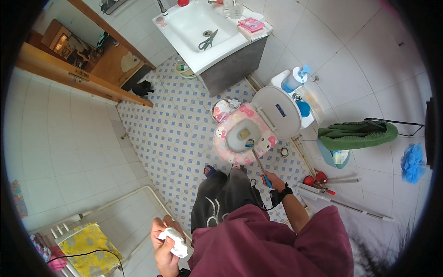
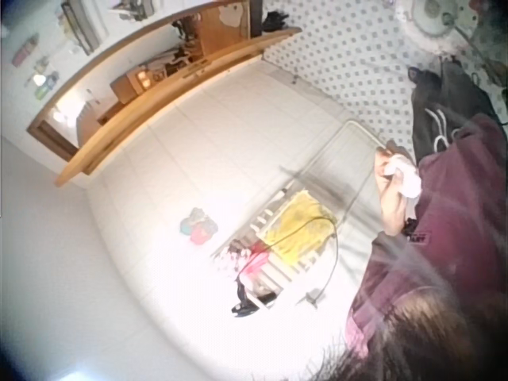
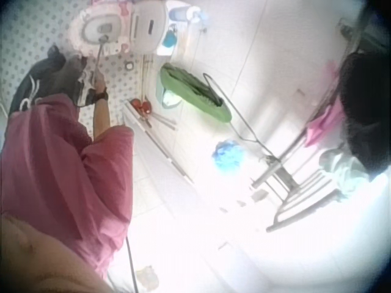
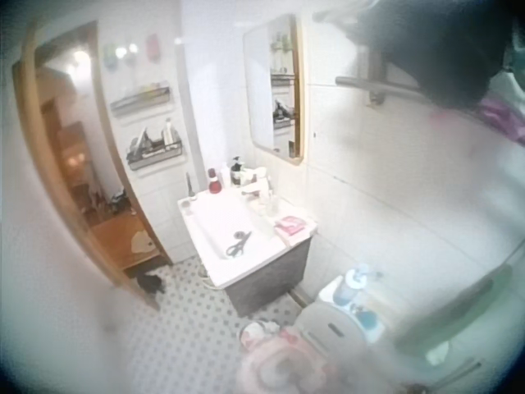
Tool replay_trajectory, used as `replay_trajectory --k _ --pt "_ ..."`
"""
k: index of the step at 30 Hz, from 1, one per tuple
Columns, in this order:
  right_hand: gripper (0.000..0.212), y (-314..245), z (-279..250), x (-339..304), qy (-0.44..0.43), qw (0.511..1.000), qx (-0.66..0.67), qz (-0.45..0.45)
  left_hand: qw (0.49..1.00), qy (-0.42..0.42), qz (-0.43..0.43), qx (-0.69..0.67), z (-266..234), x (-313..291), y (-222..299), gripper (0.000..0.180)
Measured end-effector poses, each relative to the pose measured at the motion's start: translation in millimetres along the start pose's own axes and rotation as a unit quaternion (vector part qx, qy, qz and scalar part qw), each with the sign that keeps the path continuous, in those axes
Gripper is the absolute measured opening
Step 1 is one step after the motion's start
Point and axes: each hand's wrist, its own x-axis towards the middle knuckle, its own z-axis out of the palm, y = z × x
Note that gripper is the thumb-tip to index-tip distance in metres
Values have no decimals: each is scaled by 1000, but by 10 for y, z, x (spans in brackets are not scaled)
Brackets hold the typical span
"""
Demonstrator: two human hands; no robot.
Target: The person scrubs the inside of a toilet bowl with a brush while holding a wipe in their other hand, and then stands back at the bathroom sink.
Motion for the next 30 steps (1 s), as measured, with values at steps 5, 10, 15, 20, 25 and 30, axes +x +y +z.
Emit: replay_trajectory --k 5,10,15,20,25,30 --pt "34 -39 -134 18 104 974 -198 -25 1000 -3 -24 19 73 2 -154 28" --pt "40 -4 -158 69 129 841 -505 -146 995 14 -77 59 57 35 -295 20" --pt "47 186 -248 78 239 872 -399 -152 990 15 -109 87 38 55 -356 19" --pt "48 276 -145 -24 269 858 -397 -185 988 -3 -126 92 60 97 -270 17" --pt "44 428 -255 17 258 862 -396 -186 984 -35 -143 102 -70 172 -162 17" --pt "39 486 91 -4 247 899 -318 -173 981 -67 -150 103 -315 243 36 17"
